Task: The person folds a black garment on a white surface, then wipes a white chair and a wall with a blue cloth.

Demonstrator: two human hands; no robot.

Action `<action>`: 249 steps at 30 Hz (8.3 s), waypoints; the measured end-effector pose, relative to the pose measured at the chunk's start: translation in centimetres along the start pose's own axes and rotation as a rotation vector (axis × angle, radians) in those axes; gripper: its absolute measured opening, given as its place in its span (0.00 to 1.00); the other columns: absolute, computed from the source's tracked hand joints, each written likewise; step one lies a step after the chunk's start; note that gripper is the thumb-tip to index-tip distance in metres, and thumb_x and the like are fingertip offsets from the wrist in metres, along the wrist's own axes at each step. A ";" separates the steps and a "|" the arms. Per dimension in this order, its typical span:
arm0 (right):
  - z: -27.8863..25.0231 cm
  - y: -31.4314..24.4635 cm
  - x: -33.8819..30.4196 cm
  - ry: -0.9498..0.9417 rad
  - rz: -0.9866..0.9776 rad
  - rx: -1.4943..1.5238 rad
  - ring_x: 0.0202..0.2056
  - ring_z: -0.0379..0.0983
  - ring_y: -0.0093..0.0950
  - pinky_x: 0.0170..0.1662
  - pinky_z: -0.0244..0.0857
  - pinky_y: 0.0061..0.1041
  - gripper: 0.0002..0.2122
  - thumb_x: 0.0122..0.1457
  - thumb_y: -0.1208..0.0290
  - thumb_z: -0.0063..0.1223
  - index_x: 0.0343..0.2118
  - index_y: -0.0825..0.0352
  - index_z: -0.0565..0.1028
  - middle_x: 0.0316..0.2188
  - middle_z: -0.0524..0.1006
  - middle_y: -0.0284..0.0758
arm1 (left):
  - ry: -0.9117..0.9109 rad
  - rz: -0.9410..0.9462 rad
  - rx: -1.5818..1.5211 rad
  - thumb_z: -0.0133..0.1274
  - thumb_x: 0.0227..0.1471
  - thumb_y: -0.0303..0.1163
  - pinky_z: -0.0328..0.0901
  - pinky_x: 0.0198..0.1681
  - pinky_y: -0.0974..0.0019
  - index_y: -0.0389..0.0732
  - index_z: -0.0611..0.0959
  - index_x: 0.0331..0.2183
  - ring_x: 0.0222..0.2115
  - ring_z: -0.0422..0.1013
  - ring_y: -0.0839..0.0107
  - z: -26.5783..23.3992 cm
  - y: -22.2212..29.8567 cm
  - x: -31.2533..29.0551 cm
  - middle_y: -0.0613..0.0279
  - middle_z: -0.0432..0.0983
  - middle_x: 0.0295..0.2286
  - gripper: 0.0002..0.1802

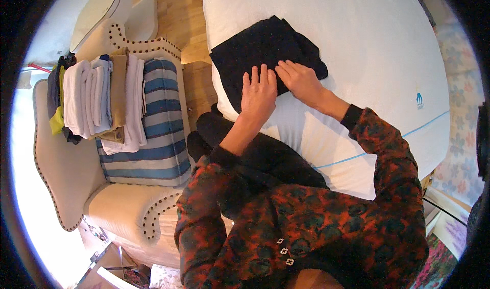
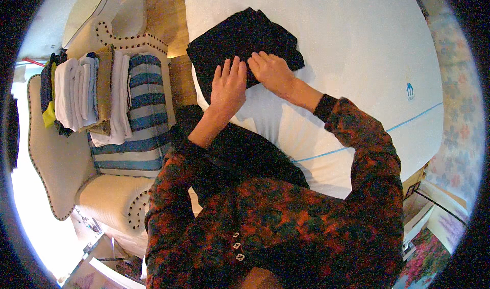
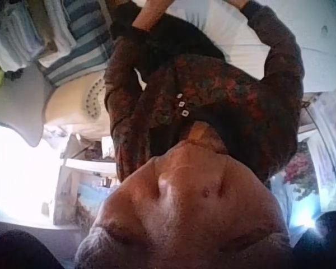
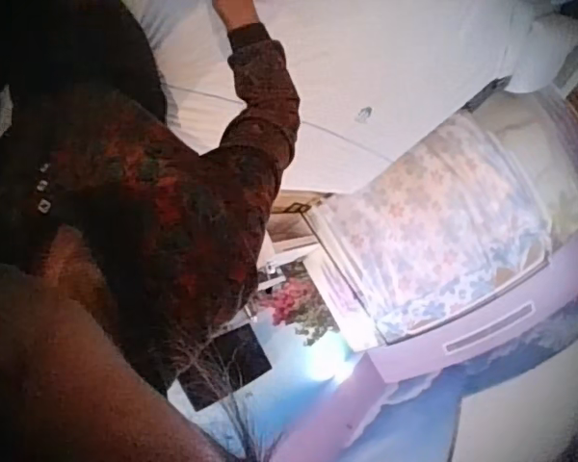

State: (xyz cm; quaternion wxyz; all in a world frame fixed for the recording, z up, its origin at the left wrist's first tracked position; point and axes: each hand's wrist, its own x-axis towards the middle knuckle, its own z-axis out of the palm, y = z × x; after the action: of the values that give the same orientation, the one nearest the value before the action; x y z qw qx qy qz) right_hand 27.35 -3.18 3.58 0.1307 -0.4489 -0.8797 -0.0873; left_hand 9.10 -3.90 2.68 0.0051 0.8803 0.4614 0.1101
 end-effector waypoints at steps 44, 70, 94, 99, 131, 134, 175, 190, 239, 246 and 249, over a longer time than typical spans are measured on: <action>-28.0 -25.6 54.3 -0.128 -0.714 0.434 0.50 0.78 0.42 0.50 0.73 0.36 0.18 0.52 0.80 0.51 0.48 0.67 0.77 0.48 0.80 0.43 | 0.400 -0.860 -0.115 0.51 0.43 0.17 0.71 0.49 0.53 0.35 0.77 0.46 0.49 0.74 0.49 -49.4 -31.4 -12.2 0.47 0.78 0.43 0.24; -2.7 -26.2 58.0 -0.105 -0.876 0.431 0.59 0.70 0.41 0.60 0.64 0.38 0.20 0.55 0.77 0.53 0.53 0.65 0.76 0.58 0.74 0.39 | -0.015 -1.258 -0.025 0.52 0.45 0.17 0.34 0.67 0.31 0.58 0.56 0.69 0.70 0.37 0.50 -26.8 -40.3 -11.5 0.56 0.39 0.70 0.51; -0.9 -29.1 59.2 -0.211 -0.693 0.547 0.70 0.48 0.42 0.70 0.41 0.46 0.30 0.61 0.63 0.54 0.66 0.61 0.62 0.69 0.56 0.42 | 0.227 -1.244 -0.111 0.55 0.59 0.42 0.30 0.68 0.36 0.44 0.56 0.68 0.71 0.34 0.49 -25.8 -45.0 -11.3 0.48 0.38 0.70 0.42; -0.1 -29.3 59.0 -0.160 -0.662 0.560 0.70 0.49 0.42 0.71 0.39 0.46 0.28 0.61 0.66 0.50 0.65 0.63 0.63 0.68 0.58 0.43 | 0.092 -1.235 -0.045 0.52 0.60 0.47 0.29 0.67 0.33 0.47 0.53 0.69 0.70 0.31 0.46 -24.2 -45.5 -11.7 0.45 0.35 0.70 0.44; 3.4 -0.3 35.4 -0.386 0.494 0.453 0.61 0.62 0.49 0.65 0.57 0.41 0.25 0.58 0.77 0.48 0.61 0.71 0.64 0.58 0.68 0.52 | 0.013 -1.100 -0.015 0.50 0.62 0.50 0.35 0.65 0.30 0.47 0.49 0.70 0.70 0.36 0.43 -23.4 -45.0 -5.4 0.44 0.35 0.70 0.45; 6.0 6.2 35.8 -0.343 0.564 0.311 0.63 0.59 0.52 0.64 0.55 0.48 0.29 0.58 0.76 0.51 0.64 0.72 0.61 0.61 0.64 0.55 | 0.049 -1.086 -0.088 0.53 0.61 0.45 0.31 0.65 0.30 0.47 0.48 0.70 0.70 0.34 0.43 -24.3 -44.7 -2.2 0.45 0.33 0.70 0.46; 11.6 -12.7 73.3 -0.561 -0.062 1.177 0.43 0.73 0.38 0.49 0.68 0.33 0.22 0.57 0.73 0.58 0.56 0.67 0.71 0.42 0.74 0.43 | 1.682 -1.785 -1.502 0.52 0.62 0.28 0.64 0.38 0.67 0.35 0.76 0.39 0.33 0.68 0.73 -11.5 -57.5 14.6 0.64 0.76 0.34 0.06; 15.3 -13.6 79.4 -0.682 -0.304 1.260 0.34 0.74 0.34 0.39 0.68 0.33 0.09 0.49 0.74 0.66 0.28 0.68 0.74 0.31 0.74 0.38 | 1.782 -1.669 -1.643 0.55 0.58 0.21 0.68 0.52 0.65 0.36 0.76 0.53 0.45 0.74 0.71 -12.9 -55.5 15.6 0.62 0.78 0.45 0.20; 19.3 -18.0 95.2 -0.478 -1.231 0.962 0.57 0.68 0.45 0.60 0.61 0.43 0.18 0.47 0.87 0.52 0.42 0.66 0.77 0.51 0.76 0.41 | 0.840 -2.158 -0.032 0.54 0.52 0.23 0.61 0.57 0.49 0.35 0.77 0.51 0.51 0.67 0.47 -18.4 -60.3 23.9 0.49 0.70 0.51 0.23; 18.8 -18.7 88.5 -0.637 -1.231 0.898 0.69 0.44 0.55 0.69 0.41 0.51 0.32 0.60 0.64 0.58 0.67 0.54 0.61 0.69 0.49 0.52 | 0.346 -2.183 -0.146 0.59 0.55 0.38 0.36 0.68 0.37 0.42 0.59 0.67 0.70 0.37 0.47 -13.7 -59.9 22.2 0.47 0.41 0.69 0.44; 20.9 -19.2 87.9 -0.622 -1.139 0.837 0.70 0.42 0.55 0.69 0.39 0.54 0.33 0.62 0.60 0.54 0.68 0.61 0.57 0.69 0.48 0.54 | 0.284 -2.128 -0.103 0.60 0.53 0.42 0.34 0.68 0.34 0.43 0.59 0.67 0.70 0.38 0.47 -13.6 -61.2 21.1 0.48 0.41 0.69 0.46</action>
State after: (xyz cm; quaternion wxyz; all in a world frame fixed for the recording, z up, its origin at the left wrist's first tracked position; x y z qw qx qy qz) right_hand -40.88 58.76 10.12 -0.0287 0.1561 -0.9309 0.3289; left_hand -31.61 47.17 13.17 0.0816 0.0042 0.9821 0.1697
